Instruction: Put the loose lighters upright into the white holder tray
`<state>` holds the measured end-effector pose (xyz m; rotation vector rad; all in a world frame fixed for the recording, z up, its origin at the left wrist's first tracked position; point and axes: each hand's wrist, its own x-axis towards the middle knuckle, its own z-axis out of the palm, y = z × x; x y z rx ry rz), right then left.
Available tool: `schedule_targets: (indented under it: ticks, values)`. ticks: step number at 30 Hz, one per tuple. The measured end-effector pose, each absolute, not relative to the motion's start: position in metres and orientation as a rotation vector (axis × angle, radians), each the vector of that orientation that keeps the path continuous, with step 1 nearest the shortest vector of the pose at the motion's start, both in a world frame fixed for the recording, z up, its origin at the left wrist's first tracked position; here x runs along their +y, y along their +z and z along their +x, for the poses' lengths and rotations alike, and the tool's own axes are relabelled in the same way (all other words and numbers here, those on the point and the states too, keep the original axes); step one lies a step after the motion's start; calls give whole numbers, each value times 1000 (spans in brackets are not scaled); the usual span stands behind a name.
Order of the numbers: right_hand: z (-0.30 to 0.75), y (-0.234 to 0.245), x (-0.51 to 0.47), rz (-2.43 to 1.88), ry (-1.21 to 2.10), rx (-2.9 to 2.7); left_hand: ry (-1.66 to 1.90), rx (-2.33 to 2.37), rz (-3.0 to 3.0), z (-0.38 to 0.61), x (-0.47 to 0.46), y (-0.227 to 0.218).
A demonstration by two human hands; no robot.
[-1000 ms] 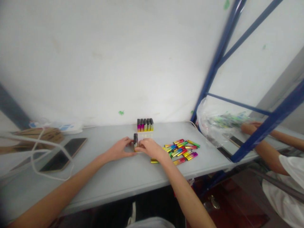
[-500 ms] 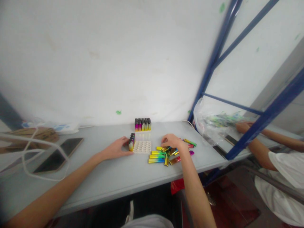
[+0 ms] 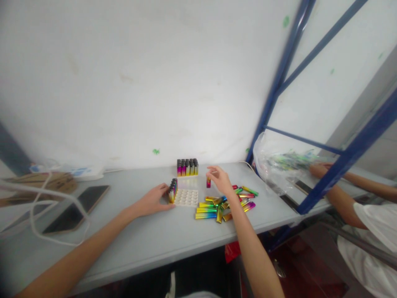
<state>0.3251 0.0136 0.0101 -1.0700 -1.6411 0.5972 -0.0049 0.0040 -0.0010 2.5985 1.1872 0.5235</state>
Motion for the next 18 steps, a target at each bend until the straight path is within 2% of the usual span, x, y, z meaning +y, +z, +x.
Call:
schedule_targets:
  ticks: [3, 11, 18]
  values:
    - [312, 15, 10, -926, 768, -1519, 548, 1186, 2590, -5, 4, -1]
    - [295, 13, 7, -1088, 527, -1595, 576, 1178, 2566, -5, 3, 0]
    - [294, 5, 15, -1121, 711, -1459, 565, 1174, 2561, -6, 4, -1]
